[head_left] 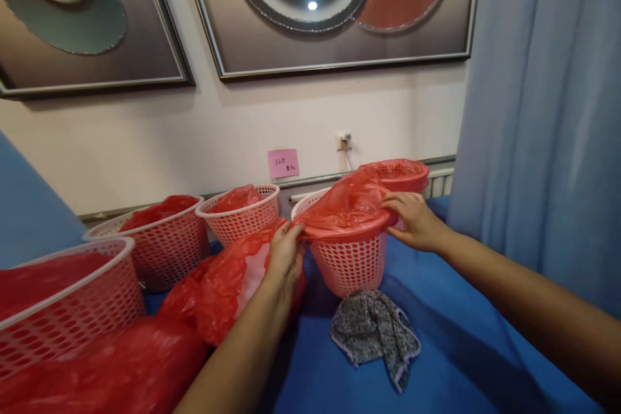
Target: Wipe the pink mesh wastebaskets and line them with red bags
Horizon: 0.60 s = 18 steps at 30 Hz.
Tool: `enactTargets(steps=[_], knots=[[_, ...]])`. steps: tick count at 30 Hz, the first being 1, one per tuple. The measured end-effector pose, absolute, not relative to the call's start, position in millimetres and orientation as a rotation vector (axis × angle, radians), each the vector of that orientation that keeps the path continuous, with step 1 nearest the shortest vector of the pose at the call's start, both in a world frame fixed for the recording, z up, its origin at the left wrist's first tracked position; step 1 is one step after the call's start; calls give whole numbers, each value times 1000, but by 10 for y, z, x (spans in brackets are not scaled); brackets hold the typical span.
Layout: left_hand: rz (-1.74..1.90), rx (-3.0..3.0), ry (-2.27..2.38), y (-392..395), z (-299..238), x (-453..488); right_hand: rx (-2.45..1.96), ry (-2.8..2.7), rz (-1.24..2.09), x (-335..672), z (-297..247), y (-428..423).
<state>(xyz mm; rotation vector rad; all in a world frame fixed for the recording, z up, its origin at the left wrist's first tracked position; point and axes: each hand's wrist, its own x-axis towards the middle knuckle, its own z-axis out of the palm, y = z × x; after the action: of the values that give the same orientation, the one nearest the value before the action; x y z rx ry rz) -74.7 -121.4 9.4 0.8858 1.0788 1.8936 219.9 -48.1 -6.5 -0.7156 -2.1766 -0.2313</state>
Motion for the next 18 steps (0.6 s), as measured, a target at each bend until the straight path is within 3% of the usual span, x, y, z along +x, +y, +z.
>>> enactTargets(steps=[3, 9, 18], knots=[[1843, 830, 1031, -1360, -19, -586, -678, -1970, -304, 2025, -55, -806], [1807, 785, 1017, -1466, -118, -408, -542, -2104, -140, 1381, -29, -1185], [2113, 1305, 1629, -1277, 52, -811, -730, -2052, -337, 1072, -269, -905]])
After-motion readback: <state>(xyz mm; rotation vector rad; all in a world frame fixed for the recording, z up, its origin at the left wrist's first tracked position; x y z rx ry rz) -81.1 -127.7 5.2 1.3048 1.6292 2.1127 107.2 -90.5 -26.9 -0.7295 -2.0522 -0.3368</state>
